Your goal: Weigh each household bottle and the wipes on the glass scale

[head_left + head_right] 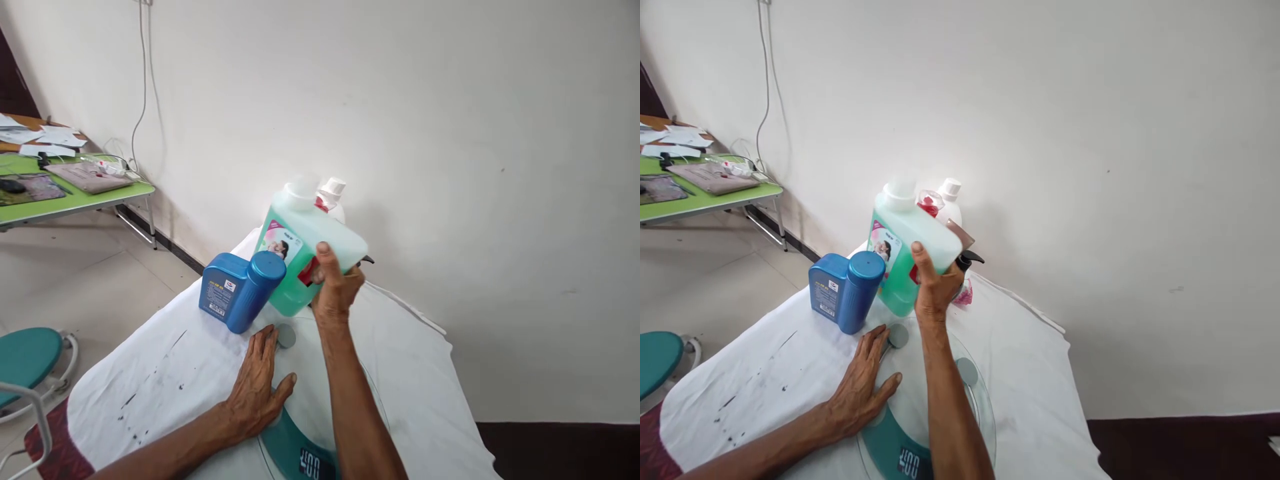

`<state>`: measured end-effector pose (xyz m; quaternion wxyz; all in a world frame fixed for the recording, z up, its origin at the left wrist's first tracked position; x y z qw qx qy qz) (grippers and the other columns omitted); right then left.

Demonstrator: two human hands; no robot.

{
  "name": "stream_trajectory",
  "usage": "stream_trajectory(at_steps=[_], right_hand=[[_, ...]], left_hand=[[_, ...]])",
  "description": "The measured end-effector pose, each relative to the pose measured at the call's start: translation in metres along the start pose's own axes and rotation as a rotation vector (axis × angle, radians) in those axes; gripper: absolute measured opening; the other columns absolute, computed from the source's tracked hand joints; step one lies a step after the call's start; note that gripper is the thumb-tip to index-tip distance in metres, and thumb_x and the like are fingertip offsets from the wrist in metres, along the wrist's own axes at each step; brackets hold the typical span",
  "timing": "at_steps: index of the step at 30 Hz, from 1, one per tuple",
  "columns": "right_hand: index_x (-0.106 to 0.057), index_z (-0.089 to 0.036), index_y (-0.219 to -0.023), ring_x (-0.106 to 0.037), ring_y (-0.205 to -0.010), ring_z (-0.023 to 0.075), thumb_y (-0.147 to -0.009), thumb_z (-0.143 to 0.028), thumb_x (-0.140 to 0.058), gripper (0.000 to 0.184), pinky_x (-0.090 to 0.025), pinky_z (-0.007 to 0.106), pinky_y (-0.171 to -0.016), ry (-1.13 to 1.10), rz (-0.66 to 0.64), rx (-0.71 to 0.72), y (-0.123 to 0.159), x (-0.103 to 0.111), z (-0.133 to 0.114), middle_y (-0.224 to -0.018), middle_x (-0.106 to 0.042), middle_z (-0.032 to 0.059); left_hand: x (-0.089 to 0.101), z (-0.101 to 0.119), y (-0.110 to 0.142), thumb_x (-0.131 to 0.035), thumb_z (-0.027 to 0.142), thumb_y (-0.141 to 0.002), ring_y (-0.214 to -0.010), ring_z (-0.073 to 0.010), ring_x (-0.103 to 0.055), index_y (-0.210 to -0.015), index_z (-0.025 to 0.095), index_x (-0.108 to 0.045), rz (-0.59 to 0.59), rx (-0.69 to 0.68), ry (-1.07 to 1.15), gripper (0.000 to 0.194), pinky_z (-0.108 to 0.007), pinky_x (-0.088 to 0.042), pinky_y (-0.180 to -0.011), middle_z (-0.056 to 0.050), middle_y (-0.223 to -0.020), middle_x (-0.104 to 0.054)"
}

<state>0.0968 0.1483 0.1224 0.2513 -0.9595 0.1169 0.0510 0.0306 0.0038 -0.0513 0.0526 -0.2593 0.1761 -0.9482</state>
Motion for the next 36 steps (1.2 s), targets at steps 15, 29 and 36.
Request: stream_trajectory(at_steps=[15,29,36], right_hand=[[-0.038,-0.022,-0.060,-0.034,-0.041,0.0048,-0.061,-0.047,-0.092,0.059,-0.033,0.021,-0.039,-0.049,0.244,-0.092,0.066,0.160,-0.067,-0.052,-0.027,-0.0117],[-0.057,-0.024,-0.076,-0.058,-0.063,0.0171,-0.079,-0.080,-0.064,0.057,-0.049,0.033,-0.059,0.076,0.115,0.010,0.074,0.198,-0.048,-0.069,-0.054,-0.0015],[-0.058,-0.022,-0.073,-0.052,-0.058,0.0154,-0.099,-0.072,-0.041,0.059,-0.042,0.032,-0.061,0.304,0.509,0.062,0.125,0.239,-0.020,-0.063,-0.054,-0.0012]], left_hand=[[0.009,-0.012,-0.007,-0.042,0.012,-0.094,-0.147,-0.0299,-0.045,-0.155,0.015,-0.035,-0.007,0.076,0.059,0.061,-0.059,-0.035,-0.128,-0.018,-0.150,-0.044],[0.021,-0.004,-0.017,-0.047,0.032,-0.097,-0.135,-0.0334,-0.056,-0.148,0.018,-0.042,-0.052,0.074,-0.025,0.053,-0.062,-0.048,-0.115,-0.019,-0.148,-0.050],[0.025,-0.004,-0.019,-0.048,0.040,-0.097,-0.132,-0.0342,-0.058,-0.146,0.017,-0.044,-0.076,0.081,-0.033,0.054,-0.060,-0.052,-0.109,-0.020,-0.147,-0.051]])
Point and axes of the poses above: each hand's wrist, its own y-axis away from the middle knuckle, its own x-axis out of the back of the hand, z = x × y, the point moved 2 cm from there along -y, towards the middle knuckle
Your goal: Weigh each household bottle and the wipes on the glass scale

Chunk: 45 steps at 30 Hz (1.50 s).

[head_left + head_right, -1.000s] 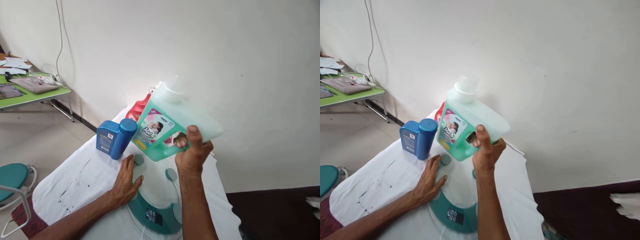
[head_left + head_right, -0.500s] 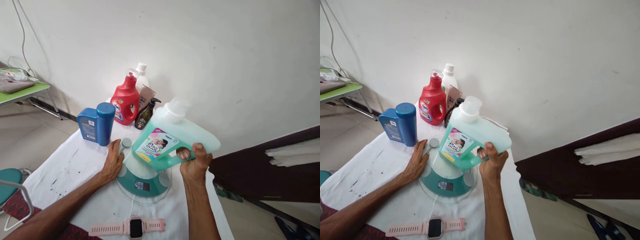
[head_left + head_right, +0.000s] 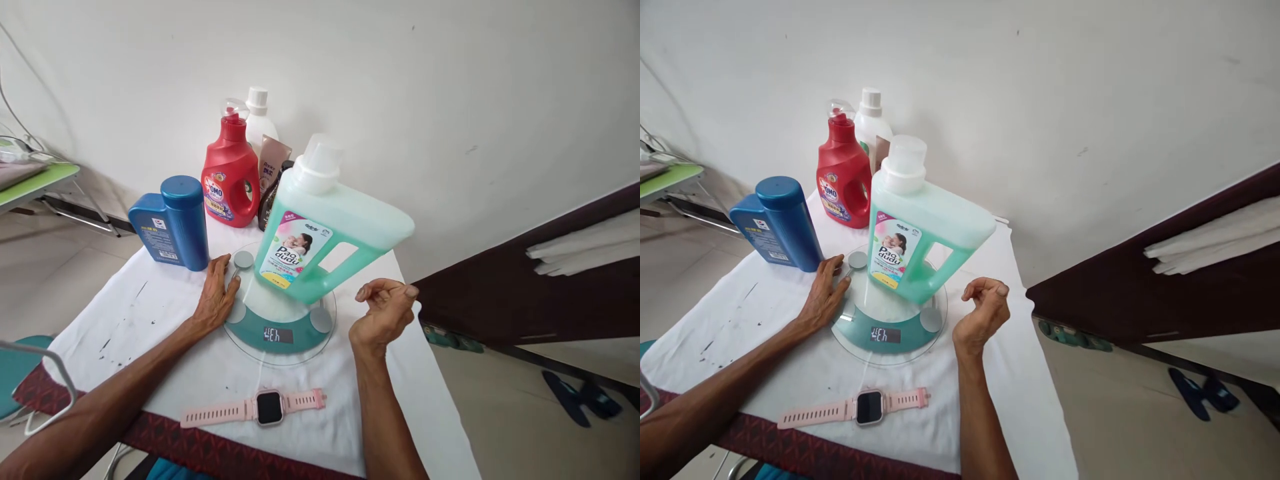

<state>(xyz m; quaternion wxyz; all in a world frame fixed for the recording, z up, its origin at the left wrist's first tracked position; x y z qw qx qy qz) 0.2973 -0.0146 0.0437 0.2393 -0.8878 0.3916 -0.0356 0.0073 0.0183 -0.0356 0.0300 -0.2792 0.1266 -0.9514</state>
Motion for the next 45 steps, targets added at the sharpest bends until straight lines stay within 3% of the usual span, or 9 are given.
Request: stream_trajectory(at_steps=[7,18,24,35,40,43,45], right_hand=[[-0.055,-0.024,-0.067,-0.048,-0.057,0.0165,-0.101,-0.070,-0.038,0.060,-0.040,0.033,-0.061,0.049,0.005,0.053,0.015,-0.001,0.002,-0.060,-0.052,-0.0008],[-0.051,-0.024,-0.067,-0.048,-0.059,0.0150,-0.105,-0.060,-0.040,0.055,-0.040,0.031,-0.062,0.051,-0.117,0.092,0.031,-0.012,-0.006,-0.062,-0.049,-0.0020],[-0.049,-0.023,-0.066,-0.046,-0.058,0.0136,-0.107,-0.058,-0.041,0.054,-0.036,0.031,-0.060,0.016,-0.111,0.140,0.031,-0.011,-0.013,-0.060,-0.047,-0.0028],[-0.046,-0.025,-0.067,-0.046,-0.059,0.0143,-0.104,-0.068,-0.037,0.057,-0.040,0.033,-0.063,0.002,-0.090,0.174,0.032,-0.014,-0.023,-0.061,-0.045,-0.0032],[-0.053,-0.027,-0.089,-0.057,-0.081,0.0196,-0.102,-0.060,-0.051,0.037,-0.047,0.038,-0.077,-0.072,-0.077,0.234,0.026,-0.014,-0.022,-0.085,-0.057,0.0030],[-0.053,-0.027,-0.104,-0.063,-0.099,0.0244,-0.099,-0.067,-0.053,0.041,-0.050,0.042,-0.086,-0.104,-0.165,0.226,0.017,-0.018,-0.026,-0.103,-0.060,0.0063],[-0.054,-0.027,-0.106,-0.065,-0.100,0.0244,-0.095,-0.072,-0.055,0.047,-0.052,0.044,-0.086,-0.101,-0.253,0.224,0.011,-0.023,-0.031,-0.103,-0.061,0.0047]], left_hand=[[0.002,-0.003,-0.001,-0.050,0.047,-0.099,-0.124,-0.0319,-0.063,-0.142,0.021,-0.049,0.018,-0.015,0.017,0.051,-0.058,-0.053,-0.108,-0.017,-0.142,-0.056],[0.010,-0.002,0.003,-0.055,0.061,-0.095,-0.136,-0.0336,-0.059,-0.145,0.019,-0.049,-0.048,0.043,0.149,0.065,-0.058,-0.047,-0.117,-0.018,-0.145,-0.054],[0.011,0.001,0.003,-0.056,0.062,-0.094,-0.137,-0.0341,-0.058,-0.143,0.018,-0.051,-0.036,0.047,0.137,0.066,-0.059,-0.045,-0.119,-0.018,-0.145,-0.054],[0.012,-0.006,-0.001,-0.054,0.065,-0.096,-0.132,-0.0325,-0.062,-0.138,0.019,-0.054,0.009,0.000,0.079,0.063,-0.057,-0.048,-0.116,-0.017,-0.142,-0.058],[0.009,-0.009,-0.003,-0.055,0.062,-0.097,-0.133,-0.0323,-0.061,-0.140,0.019,-0.052,-0.001,0.000,0.087,0.061,-0.056,-0.048,-0.116,-0.017,-0.142,-0.056],[0.008,-0.009,-0.004,-0.056,0.060,-0.097,-0.132,-0.0327,-0.062,-0.141,0.018,-0.052,-0.008,0.012,0.088,0.062,-0.056,-0.048,-0.116,-0.018,-0.142,-0.054],[0.007,-0.009,-0.005,-0.056,0.060,-0.097,-0.131,-0.0325,-0.062,-0.141,0.017,-0.052,-0.010,0.010,0.092,0.061,-0.057,-0.048,-0.117,-0.018,-0.142,-0.054]])
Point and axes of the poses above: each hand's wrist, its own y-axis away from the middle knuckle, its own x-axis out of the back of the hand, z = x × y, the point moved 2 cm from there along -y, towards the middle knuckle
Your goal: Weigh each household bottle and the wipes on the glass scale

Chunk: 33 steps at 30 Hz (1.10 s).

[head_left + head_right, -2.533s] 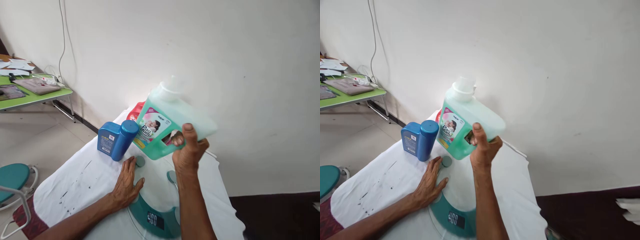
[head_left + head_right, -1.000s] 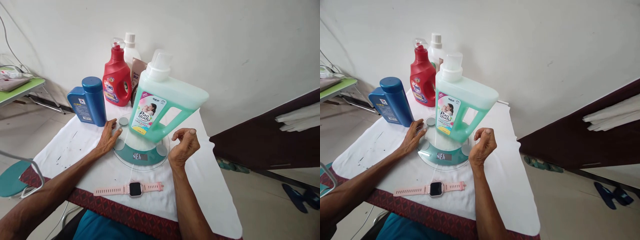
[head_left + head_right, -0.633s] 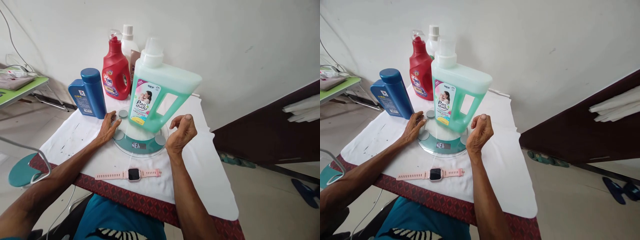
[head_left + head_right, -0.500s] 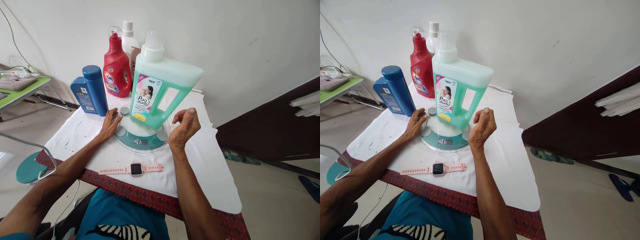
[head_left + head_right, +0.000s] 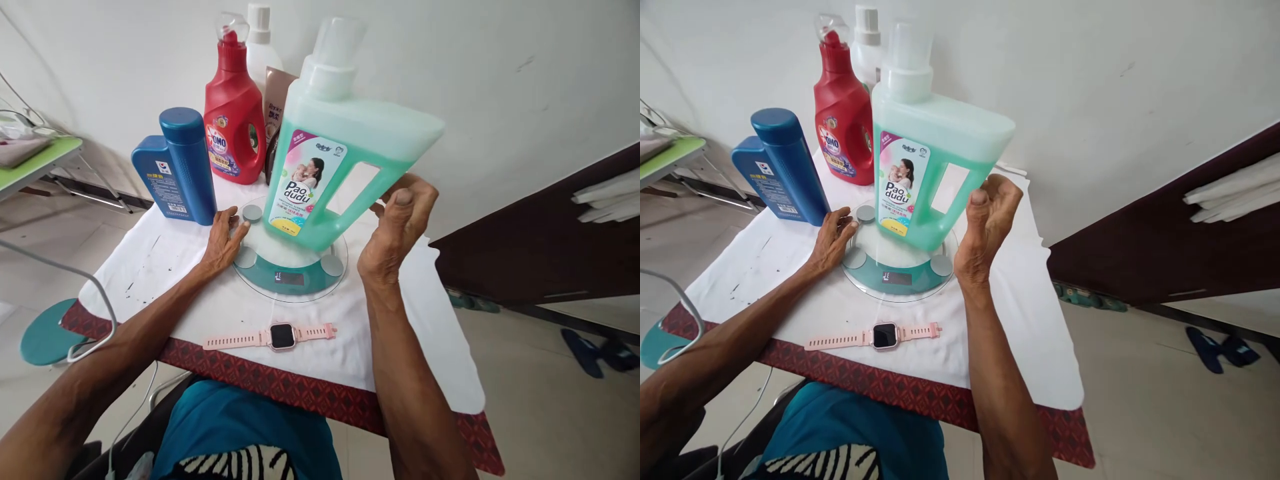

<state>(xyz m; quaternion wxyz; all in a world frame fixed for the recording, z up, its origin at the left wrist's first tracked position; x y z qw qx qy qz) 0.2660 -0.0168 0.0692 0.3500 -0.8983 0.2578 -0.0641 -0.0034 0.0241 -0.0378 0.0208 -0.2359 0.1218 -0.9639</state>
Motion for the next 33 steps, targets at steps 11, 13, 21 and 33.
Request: stream_trajectory(at_steps=[11,13,21,33], right_hand=[[-0.058,-0.025,-0.081,-0.056,-0.060,0.0143,-0.085,-0.068,-0.073,0.045,-0.053,0.036,-0.068,-0.128,-0.151,-0.151,-0.032,-0.019,0.008,-0.070,-0.054,-0.0050],[-0.056,-0.026,-0.076,-0.053,-0.057,0.0144,-0.089,-0.066,-0.070,0.044,-0.052,0.035,-0.067,-0.129,-0.145,-0.155,-0.034,-0.020,0.009,-0.065,-0.051,-0.0059],[-0.058,-0.024,-0.062,-0.053,-0.054,0.0155,-0.078,-0.069,-0.078,0.052,-0.045,0.031,-0.056,-0.035,-0.115,-0.318,-0.037,-0.015,0.007,-0.055,-0.057,-0.0017],[-0.047,-0.023,-0.054,-0.039,-0.046,0.0127,-0.073,-0.061,-0.081,0.054,-0.031,0.029,-0.047,-0.120,-0.019,-0.343,-0.083,0.006,0.036,-0.046,-0.042,-0.0055]], left_hand=[[-0.001,0.002,0.000,-0.054,0.061,-0.097,-0.127,-0.0315,-0.063,-0.141,0.016,-0.050,-0.010,-0.011,-0.012,0.063,-0.059,-0.049,-0.115,-0.019,-0.142,-0.053],[-0.001,0.002,0.000,-0.054,0.062,-0.097,-0.127,-0.0316,-0.063,-0.141,0.017,-0.050,-0.003,-0.013,-0.020,0.063,-0.059,-0.050,-0.114,-0.019,-0.141,-0.054],[-0.002,0.015,0.007,-0.053,0.073,-0.091,-0.124,-0.0361,-0.067,-0.141,0.015,-0.052,0.039,0.054,-0.003,0.077,-0.063,-0.052,-0.112,-0.020,-0.140,-0.057],[-0.012,-0.008,0.011,-0.051,0.071,-0.093,-0.135,-0.0383,-0.061,-0.151,0.027,-0.051,0.085,0.134,-0.029,0.072,-0.061,-0.055,-0.113,-0.012,-0.150,-0.057]])
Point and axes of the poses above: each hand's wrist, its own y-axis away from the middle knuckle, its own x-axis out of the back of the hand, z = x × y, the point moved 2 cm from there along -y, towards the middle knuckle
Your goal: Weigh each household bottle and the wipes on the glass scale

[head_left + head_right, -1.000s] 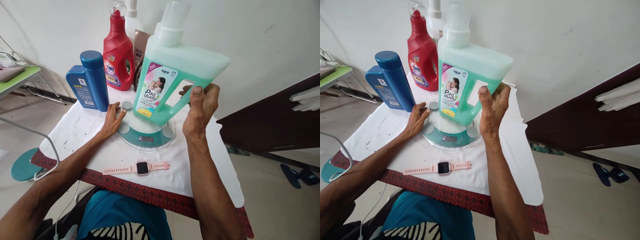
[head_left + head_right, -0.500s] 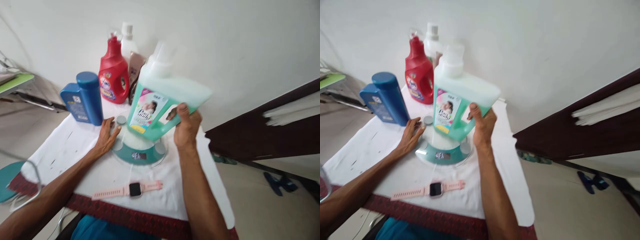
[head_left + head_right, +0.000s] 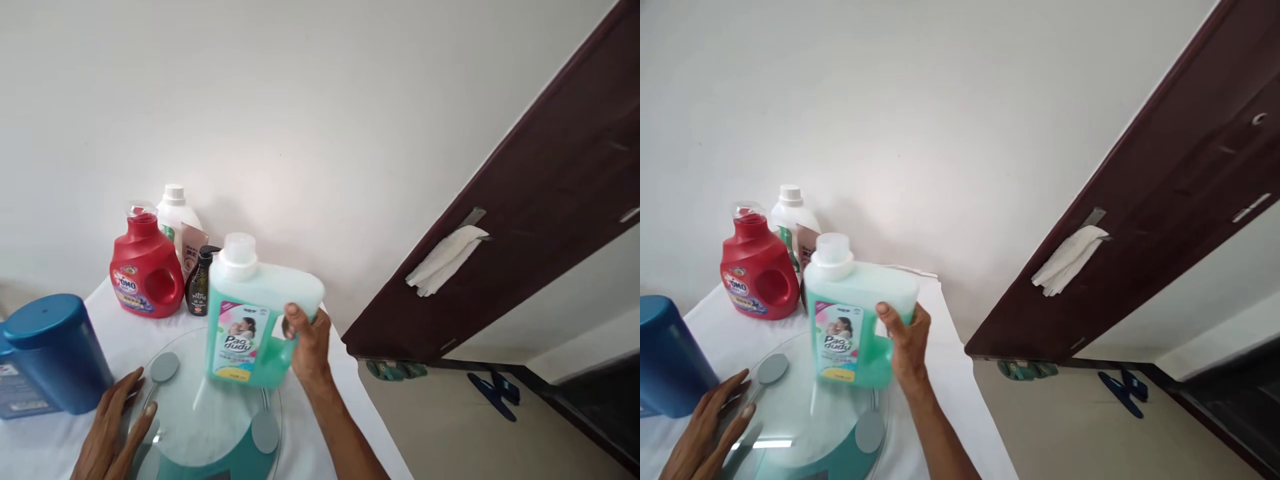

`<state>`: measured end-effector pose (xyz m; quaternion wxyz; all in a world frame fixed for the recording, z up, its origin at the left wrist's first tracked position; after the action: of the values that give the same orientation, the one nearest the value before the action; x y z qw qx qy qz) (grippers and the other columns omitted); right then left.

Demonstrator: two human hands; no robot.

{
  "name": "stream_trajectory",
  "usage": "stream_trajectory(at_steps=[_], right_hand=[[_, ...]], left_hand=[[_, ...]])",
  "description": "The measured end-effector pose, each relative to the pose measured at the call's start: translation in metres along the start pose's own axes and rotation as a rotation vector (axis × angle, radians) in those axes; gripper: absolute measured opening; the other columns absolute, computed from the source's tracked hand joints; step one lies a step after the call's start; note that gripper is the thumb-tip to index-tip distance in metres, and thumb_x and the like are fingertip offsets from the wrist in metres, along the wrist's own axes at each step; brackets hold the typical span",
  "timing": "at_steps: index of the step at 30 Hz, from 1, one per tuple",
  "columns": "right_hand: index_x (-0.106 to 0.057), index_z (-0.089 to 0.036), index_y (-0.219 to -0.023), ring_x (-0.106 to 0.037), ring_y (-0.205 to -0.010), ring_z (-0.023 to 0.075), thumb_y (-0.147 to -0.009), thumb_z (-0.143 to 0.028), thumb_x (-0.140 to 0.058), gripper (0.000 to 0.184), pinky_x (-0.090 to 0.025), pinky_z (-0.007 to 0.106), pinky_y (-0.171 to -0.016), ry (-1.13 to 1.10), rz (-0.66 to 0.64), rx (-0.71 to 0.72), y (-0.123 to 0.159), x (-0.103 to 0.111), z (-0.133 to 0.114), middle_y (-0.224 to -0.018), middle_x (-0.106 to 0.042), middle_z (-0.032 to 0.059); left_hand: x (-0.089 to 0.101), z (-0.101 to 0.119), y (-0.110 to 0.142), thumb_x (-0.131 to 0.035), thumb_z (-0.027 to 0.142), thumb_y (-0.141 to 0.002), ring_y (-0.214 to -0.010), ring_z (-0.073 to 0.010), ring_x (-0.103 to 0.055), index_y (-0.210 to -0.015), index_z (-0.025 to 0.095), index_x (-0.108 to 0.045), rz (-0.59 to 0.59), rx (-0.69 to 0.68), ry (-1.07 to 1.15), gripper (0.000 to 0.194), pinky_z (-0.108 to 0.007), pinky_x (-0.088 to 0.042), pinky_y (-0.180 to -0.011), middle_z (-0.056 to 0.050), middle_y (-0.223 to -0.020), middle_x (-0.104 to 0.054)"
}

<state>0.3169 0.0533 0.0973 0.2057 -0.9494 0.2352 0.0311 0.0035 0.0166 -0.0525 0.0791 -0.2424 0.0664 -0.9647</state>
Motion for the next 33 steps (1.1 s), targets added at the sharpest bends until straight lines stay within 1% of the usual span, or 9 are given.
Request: stream_trajectory(at_steps=[5,12,17,21,24,26,28,31,33], right_hand=[[-0.044,-0.023,-0.055,-0.039,-0.046,0.0098,-0.078,-0.061,-0.079,0.057,-0.033,0.027,-0.048,0.064,0.245,0.118,-0.073,0.034,0.010,-0.047,-0.040,-0.0064],[-0.039,-0.027,-0.059,-0.033,-0.051,0.0112,-0.076,-0.068,-0.076,0.058,-0.032,0.028,-0.045,0.235,0.465,0.186,-0.178,0.037,0.046,-0.051,-0.030,-0.0081],[-0.047,-0.027,-0.063,-0.041,-0.056,0.0161,-0.074,-0.070,-0.074,0.052,-0.038,0.032,-0.047,0.310,0.579,0.150,-0.213,0.045,0.080,-0.053,-0.034,-0.0059],[-0.049,-0.027,-0.069,-0.045,-0.056,0.0197,-0.083,-0.075,-0.058,0.051,-0.042,0.035,-0.050,0.294,0.573,0.108,-0.213,0.051,0.099,-0.055,-0.036,-0.0043],[-0.050,-0.027,-0.074,-0.054,-0.063,0.0245,-0.086,-0.080,-0.047,0.055,-0.052,0.043,-0.064,0.327,0.549,0.073,-0.207,0.060,0.100,-0.061,-0.043,-0.0011],[-0.054,-0.024,-0.086,-0.063,-0.085,0.0332,-0.084,-0.084,-0.048,0.060,-0.054,0.055,-0.085,0.439,0.561,0.078,-0.197,0.065,0.093,-0.078,-0.056,0.0065],[-0.055,-0.020,-0.110,-0.056,-0.121,0.0440,-0.080,-0.085,-0.057,0.071,-0.040,0.069,-0.107,0.616,0.606,0.202,-0.178,0.061,0.079,-0.115,-0.060,0.0199],[-0.046,-0.018,-0.136,-0.037,-0.144,0.0453,-0.075,-0.079,-0.072,0.089,-0.025,0.070,-0.120,0.726,0.522,0.520,-0.131,0.025,0.061,-0.148,-0.044,0.0282],[-0.051,-0.020,-0.130,-0.053,-0.132,0.0380,-0.080,-0.072,-0.073,0.075,-0.039,0.061,-0.114,0.574,0.176,0.478,-0.098,-0.021,0.063,-0.137,-0.056,0.0223]], left_hand=[[-0.008,0.015,0.007,-0.048,0.062,-0.099,-0.137,-0.0357,-0.060,-0.151,0.029,-0.051,0.060,-0.003,0.032,0.062,-0.058,-0.051,-0.117,-0.011,-0.152,-0.055],[-0.007,0.013,0.007,-0.048,0.058,-0.102,-0.139,-0.0352,-0.057,-0.152,0.033,-0.048,0.064,-0.006,0.002,0.056,-0.065,-0.041,-0.124,-0.008,-0.155,-0.053],[-0.008,0.015,0.009,-0.050,0.058,-0.101,-0.139,-0.0339,-0.057,-0.151,0.035,-0.049,0.070,0.002,-0.012,0.054,-0.063,-0.041,-0.124,-0.007,-0.155,-0.054],[-0.009,0.021,0.009,-0.051,0.061,-0.100,-0.138,-0.0340,-0.057,-0.149,0.033,-0.052,0.077,0.064,-0.017,0.056,-0.064,-0.042,-0.122,-0.008,-0.153,-0.055],[-0.009,0.028,0.011,-0.052,0.061,-0.099,-0.136,-0.0339,-0.060,-0.147,0.032,-0.055,0.103,0.056,-0.008,0.056,-0.061,-0.045,-0.120,-0.008,-0.150,-0.058],[-0.008,0.029,0.012,-0.052,0.061,-0.099,-0.134,-0.0338,-0.062,-0.147,0.031,-0.056,0.124,0.047,0.000,0.056,-0.059,-0.048,-0.119,-0.008,-0.150,-0.059],[-0.007,0.026,0.011,-0.052,0.060,-0.099,-0.134,-0.0336,-0.063,-0.147,0.031,-0.055,0.119,0.036,0.006,0.056,-0.058,-0.049,-0.118,-0.008,-0.150,-0.060],[-0.007,0.017,0.010,-0.055,0.058,-0.099,-0.134,-0.0340,-0.064,-0.149,0.029,-0.053,0.049,0.001,0.010,0.058,-0.058,-0.051,-0.117,-0.011,-0.150,-0.059],[-0.006,0.014,0.008,-0.055,0.056,-0.100,-0.134,-0.0338,-0.063,-0.150,0.028,-0.051,0.021,-0.023,0.011,0.057,-0.059,-0.051,-0.116,-0.012,-0.149,-0.058]])
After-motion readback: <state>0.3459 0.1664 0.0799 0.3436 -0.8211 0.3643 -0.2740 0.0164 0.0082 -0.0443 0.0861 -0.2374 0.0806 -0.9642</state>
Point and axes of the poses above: each hand's wrist, its own y-axis away from the middle knuckle, its own x-axis out of the back of the hand, z = x × y, the point moved 2 cm from there along -y, towards the middle knuckle
